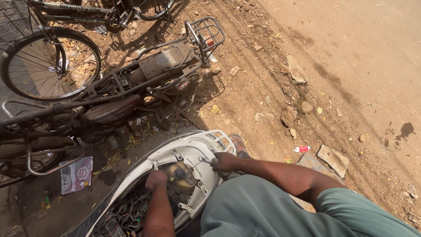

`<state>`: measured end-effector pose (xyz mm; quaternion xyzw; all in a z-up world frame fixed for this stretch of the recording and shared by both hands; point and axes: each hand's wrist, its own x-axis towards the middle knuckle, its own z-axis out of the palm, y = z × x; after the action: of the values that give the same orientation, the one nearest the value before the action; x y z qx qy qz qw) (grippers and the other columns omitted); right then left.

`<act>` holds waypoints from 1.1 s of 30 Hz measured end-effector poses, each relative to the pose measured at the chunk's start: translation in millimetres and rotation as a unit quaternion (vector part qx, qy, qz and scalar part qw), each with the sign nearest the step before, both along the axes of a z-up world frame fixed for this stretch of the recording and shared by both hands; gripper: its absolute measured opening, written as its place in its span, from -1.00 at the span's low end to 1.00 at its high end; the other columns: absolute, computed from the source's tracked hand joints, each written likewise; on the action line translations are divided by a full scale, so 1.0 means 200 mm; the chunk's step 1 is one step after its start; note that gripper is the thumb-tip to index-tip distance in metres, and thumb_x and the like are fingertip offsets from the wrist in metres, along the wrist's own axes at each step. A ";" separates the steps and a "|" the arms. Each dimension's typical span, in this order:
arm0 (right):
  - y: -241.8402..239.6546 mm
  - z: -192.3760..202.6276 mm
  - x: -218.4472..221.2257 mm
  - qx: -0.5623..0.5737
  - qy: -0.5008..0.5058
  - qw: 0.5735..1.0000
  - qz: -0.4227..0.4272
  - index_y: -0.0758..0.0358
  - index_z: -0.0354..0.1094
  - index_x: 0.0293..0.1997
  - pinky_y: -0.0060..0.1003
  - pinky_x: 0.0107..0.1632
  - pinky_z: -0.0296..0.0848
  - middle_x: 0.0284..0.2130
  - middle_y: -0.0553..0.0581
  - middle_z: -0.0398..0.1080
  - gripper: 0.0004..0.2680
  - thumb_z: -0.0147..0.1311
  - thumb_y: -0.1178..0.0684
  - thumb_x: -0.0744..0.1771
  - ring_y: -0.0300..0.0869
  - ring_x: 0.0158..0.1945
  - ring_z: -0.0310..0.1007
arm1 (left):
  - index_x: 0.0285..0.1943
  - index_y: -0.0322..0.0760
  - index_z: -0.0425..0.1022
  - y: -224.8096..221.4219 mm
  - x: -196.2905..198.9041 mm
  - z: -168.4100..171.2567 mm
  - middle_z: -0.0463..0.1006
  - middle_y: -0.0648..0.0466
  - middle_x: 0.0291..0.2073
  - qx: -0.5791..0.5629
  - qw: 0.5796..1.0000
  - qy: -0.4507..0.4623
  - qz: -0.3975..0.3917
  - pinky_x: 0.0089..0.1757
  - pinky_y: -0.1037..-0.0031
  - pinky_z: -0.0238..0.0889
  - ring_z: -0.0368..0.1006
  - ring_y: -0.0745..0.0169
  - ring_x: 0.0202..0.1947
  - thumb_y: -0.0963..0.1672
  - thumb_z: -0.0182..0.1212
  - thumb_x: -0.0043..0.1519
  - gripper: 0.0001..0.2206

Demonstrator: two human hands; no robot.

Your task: Repairing and inspecting the internal components of a scooter under the seat using a wrench.

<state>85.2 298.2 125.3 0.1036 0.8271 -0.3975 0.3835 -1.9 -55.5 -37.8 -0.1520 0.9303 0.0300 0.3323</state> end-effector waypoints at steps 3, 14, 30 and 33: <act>0.00 -0.01 0.02 0.001 -0.001 1.000 0.002 0.42 0.31 0.20 -0.14 0.14 0.44 -0.01 0.43 0.48 -0.44 0.25 -0.16 0.16 0.14 0.08 0.51 | 0.09 -0.17 0.66 0.04 0.01 0.10 0.61 -0.09 0.12 0.007 0.994 0.006 0.112 0.05 0.10 0.42 0.56 -0.14 0.13 0.01 -0.01 0.31 -0.62; 0.01 -0.07 0.02 0.001 0.017 1.000 0.008 0.44 0.26 0.23 -0.13 0.16 0.43 0.02 0.46 0.46 -0.41 0.24 -0.18 0.17 0.17 0.11 0.49 | 0.08 -0.24 0.66 0.04 0.02 0.05 0.67 -0.12 0.06 -0.002 0.989 0.037 0.142 0.04 0.11 0.46 0.61 -0.16 0.08 0.03 0.01 0.28 -0.59; 0.02 -0.12 0.01 0.000 0.016 1.000 0.005 0.41 0.25 0.27 -0.13 0.20 0.40 0.06 0.45 0.44 -0.39 0.25 -0.18 0.17 0.17 0.15 0.46 | 0.03 -0.30 0.57 -0.07 0.00 -0.04 0.57 -0.17 -0.08 0.187 0.921 0.148 0.307 -0.14 0.12 0.32 0.47 -0.14 -0.13 0.07 0.02 0.34 -0.59; 0.03 -0.07 0.00 0.004 0.008 1.000 0.007 0.38 0.27 0.28 -0.14 0.21 0.39 0.07 0.45 0.45 -0.39 0.24 -0.19 0.16 0.18 0.16 0.46 | -0.17 -0.24 0.44 -0.10 0.07 -0.05 0.46 -0.02 -0.41 0.477 0.736 0.160 0.454 -0.43 0.31 0.16 0.32 0.13 -0.49 -0.01 -0.03 0.32 -0.75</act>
<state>84.6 303.8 111.6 0.0961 0.8327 -0.3921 0.3790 11.3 -76.3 -47.2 -0.3710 0.6543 0.6406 0.1541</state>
